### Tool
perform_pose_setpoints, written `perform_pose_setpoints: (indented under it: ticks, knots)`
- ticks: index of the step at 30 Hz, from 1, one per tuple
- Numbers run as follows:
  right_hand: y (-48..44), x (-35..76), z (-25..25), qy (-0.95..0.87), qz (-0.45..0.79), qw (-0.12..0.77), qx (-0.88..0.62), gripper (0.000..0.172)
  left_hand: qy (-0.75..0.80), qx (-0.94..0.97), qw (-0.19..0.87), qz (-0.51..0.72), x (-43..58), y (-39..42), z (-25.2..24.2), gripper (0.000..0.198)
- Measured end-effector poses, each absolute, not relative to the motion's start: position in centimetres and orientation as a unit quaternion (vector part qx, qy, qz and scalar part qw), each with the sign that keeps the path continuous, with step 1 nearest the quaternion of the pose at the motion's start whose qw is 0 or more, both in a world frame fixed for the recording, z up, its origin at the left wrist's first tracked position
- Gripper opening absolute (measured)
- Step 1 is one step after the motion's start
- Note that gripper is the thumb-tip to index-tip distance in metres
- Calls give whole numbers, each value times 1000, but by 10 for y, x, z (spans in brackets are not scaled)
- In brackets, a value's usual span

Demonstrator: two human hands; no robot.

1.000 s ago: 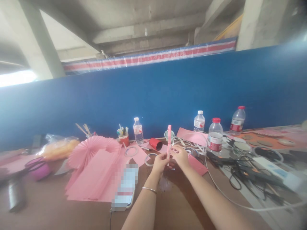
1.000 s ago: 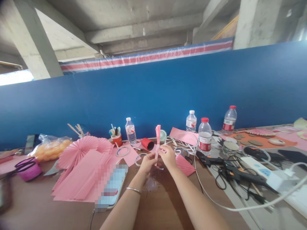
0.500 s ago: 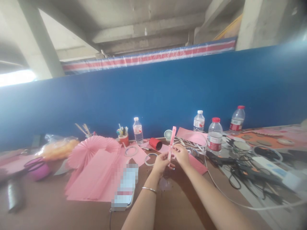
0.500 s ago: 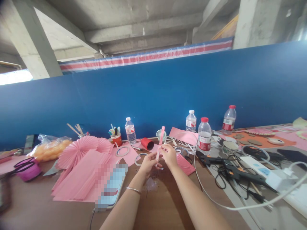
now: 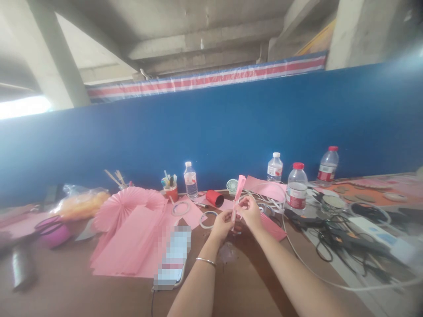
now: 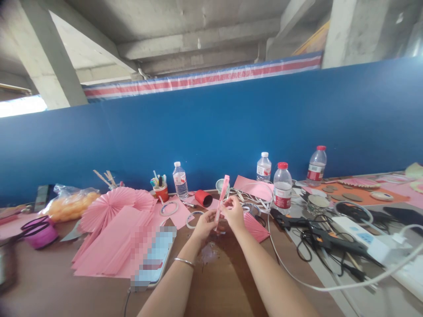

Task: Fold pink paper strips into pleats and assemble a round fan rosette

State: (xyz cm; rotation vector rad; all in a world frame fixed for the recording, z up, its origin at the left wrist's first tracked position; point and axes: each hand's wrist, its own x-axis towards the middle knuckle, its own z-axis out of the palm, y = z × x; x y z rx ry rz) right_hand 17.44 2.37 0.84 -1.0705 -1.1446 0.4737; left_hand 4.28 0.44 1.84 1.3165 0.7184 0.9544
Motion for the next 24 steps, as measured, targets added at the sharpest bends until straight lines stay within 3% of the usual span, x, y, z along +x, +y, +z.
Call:
perform_pose_setpoints:
  ticks: [6, 11, 14, 17, 24]
  knots:
    - [25, 171, 10, -457, 340, 711, -413, 36, 311, 588, 618, 420, 42, 7, 16, 43]
    - [22, 169, 11, -436, 441, 684, -384, 23, 320, 600, 608, 410, 42, 8, 14, 42]
    - [21, 171, 12, -412, 444, 697, -385, 19, 304, 609, 615, 398, 41, 6, 16, 42]
    - [19, 172, 14, -431, 437, 684, -395, 16, 289, 614, 601, 423, 39, 6, 20, 26]
    - [14, 167, 16, -597, 341, 524, -502, 21, 403, 561, 469, 551, 32, 21, 16, 26]
